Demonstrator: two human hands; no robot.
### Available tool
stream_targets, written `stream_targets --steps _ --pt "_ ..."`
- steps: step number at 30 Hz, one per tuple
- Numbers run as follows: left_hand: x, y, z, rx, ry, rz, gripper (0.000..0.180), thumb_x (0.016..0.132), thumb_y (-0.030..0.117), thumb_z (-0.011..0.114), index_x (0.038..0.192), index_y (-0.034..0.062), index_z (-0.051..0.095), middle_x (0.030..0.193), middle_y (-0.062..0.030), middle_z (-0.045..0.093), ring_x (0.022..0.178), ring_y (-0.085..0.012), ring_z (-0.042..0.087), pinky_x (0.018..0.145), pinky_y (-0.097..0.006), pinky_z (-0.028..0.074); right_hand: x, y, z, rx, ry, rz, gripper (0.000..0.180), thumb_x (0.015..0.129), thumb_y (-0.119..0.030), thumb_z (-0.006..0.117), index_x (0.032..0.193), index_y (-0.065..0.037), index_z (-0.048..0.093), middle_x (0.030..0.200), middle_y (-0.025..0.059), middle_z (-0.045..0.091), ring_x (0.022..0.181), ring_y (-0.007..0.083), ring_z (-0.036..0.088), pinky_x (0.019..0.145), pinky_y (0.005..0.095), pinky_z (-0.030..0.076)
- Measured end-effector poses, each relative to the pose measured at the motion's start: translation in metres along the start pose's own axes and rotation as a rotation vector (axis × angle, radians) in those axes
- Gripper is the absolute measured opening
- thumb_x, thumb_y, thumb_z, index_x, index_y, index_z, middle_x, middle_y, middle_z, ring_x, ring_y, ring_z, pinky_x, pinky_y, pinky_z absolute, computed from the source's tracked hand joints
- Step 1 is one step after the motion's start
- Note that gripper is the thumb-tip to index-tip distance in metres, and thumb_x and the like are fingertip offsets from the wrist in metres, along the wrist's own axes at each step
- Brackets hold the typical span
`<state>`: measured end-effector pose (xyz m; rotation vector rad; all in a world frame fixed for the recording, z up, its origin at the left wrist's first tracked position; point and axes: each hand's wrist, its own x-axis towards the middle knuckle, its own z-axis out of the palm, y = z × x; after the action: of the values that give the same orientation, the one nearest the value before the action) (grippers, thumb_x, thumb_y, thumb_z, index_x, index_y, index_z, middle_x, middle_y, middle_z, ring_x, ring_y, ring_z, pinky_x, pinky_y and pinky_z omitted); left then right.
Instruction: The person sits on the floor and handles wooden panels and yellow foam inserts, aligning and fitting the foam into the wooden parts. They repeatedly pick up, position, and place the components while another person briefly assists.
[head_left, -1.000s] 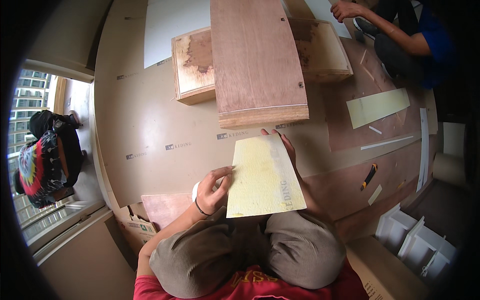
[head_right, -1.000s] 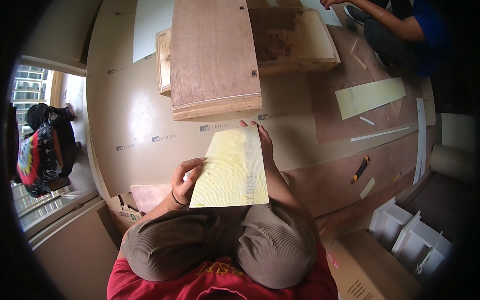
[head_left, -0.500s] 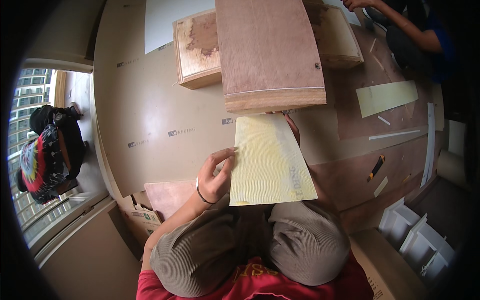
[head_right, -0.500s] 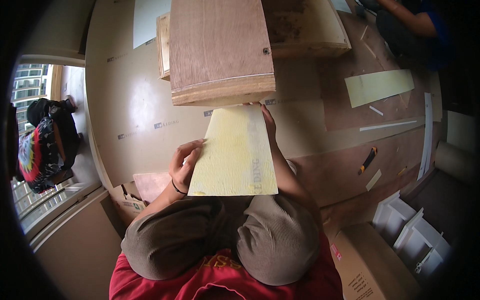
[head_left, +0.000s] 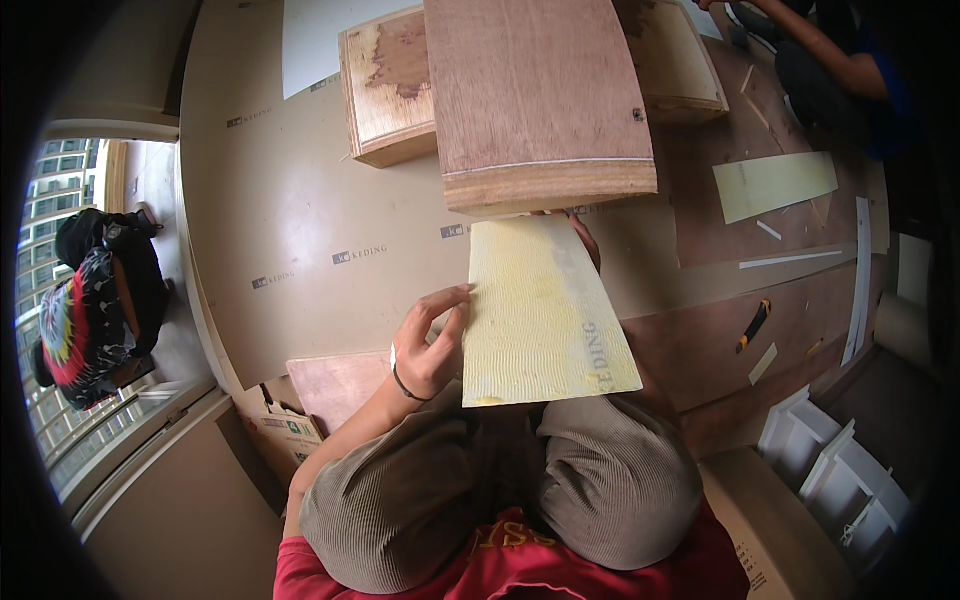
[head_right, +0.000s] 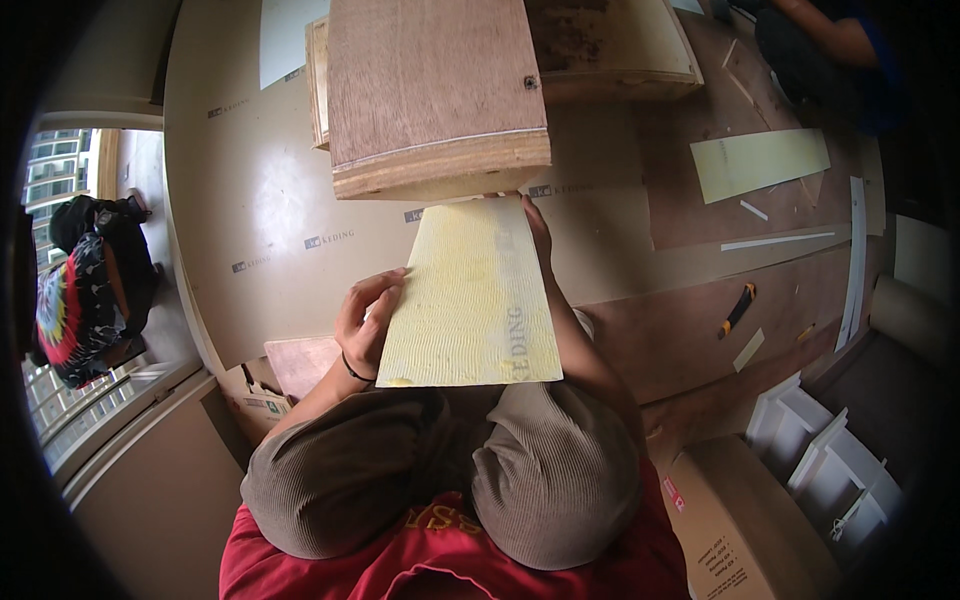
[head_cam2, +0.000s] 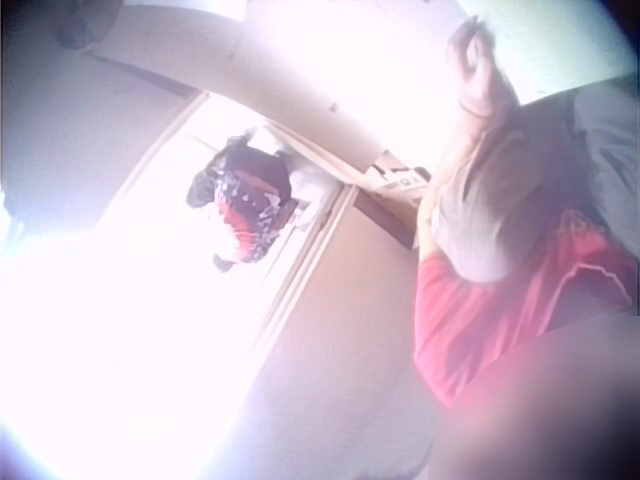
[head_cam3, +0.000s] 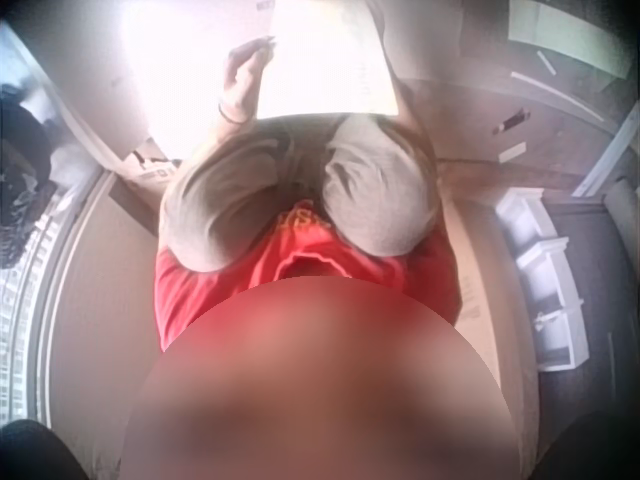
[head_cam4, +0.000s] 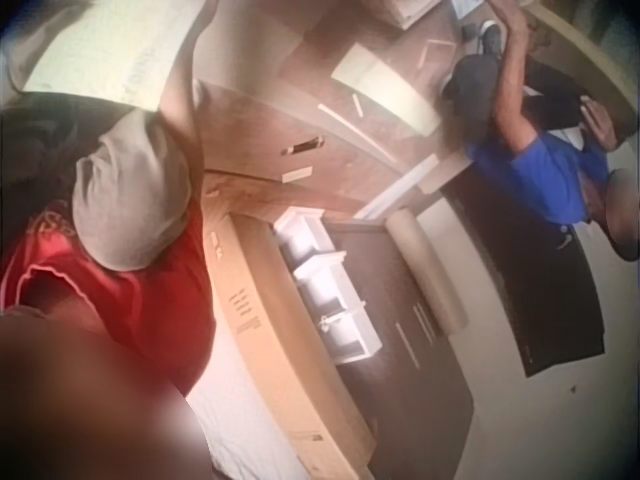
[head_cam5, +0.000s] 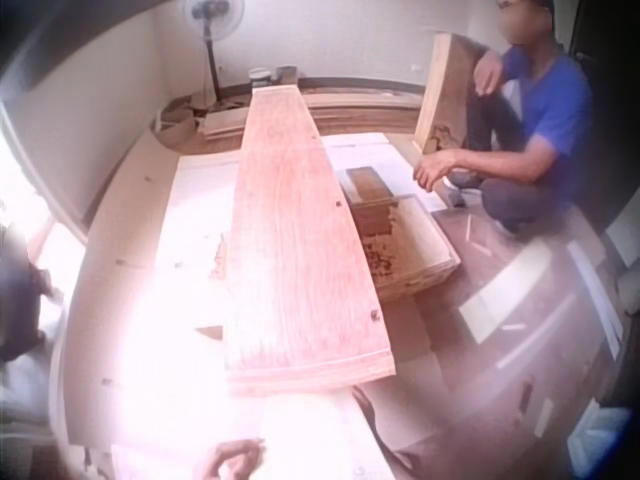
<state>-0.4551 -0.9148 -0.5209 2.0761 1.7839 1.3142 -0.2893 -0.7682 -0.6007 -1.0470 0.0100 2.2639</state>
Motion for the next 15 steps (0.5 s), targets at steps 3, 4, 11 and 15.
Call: stream_targets --steps 3,4,11,15 --pt "0.005 0.006 0.004 -0.047 0.012 -0.031 0.034 0.066 -0.015 0.064 0.098 -0.004 0.056 0.107 -0.0211 0.064 0.095 -0.0318 0.066 0.077 -0.039 0.057 0.009 0.004 -0.011 0.15 -0.031 -0.03 0.052 0.106 -0.036 0.025 0.147 -0.005 0.035 0.134 0.0136 0.053 0.119 0.0239 0.053 0.102 0.0374 0.044" --pt "0.007 0.005 0.003 -0.042 -0.028 -0.004 0.034 0.068 -0.014 0.064 0.098 -0.0032 0.055 0.108 -0.0202 0.064 0.095 -0.0317 0.065 0.077 -0.039 0.055 0.011 0.005 -0.018 0.161 -0.047 -0.037 0.052 0.106 -0.036 0.026 0.147 -0.005 0.035 0.135 0.014 0.052 0.121 0.0247 0.052 0.103 0.0382 0.043" --pt "0.006 0.004 0.003 -0.126 -0.079 -0.02 0.036 0.074 -0.013 0.064 0.105 -0.0002 0.049 0.112 -0.0182 0.066 0.093 -0.0323 0.063 0.078 -0.039 0.05 0.009 0.013 -0.03 -0.046 -0.134 -0.164 0.051 0.105 -0.037 0.03 0.143 -0.005 0.037 0.139 0.0158 0.05 0.125 0.0263 0.049 0.106 0.0397 0.04" --pt "-0.002 0.003 0.014 -0.293 0.083 -0.025 0.038 0.075 -0.016 0.064 0.105 0.0013 0.048 0.112 -0.0216 0.066 0.091 -0.0335 0.064 0.08 -0.039 0.052 0.006 0.017 -0.032 -0.064 -0.128 -0.199 0.051 0.104 -0.039 0.034 0.142 -0.005 0.038 0.14 0.0169 0.049 0.125 0.0274 0.049 0.107 0.0413 0.039"
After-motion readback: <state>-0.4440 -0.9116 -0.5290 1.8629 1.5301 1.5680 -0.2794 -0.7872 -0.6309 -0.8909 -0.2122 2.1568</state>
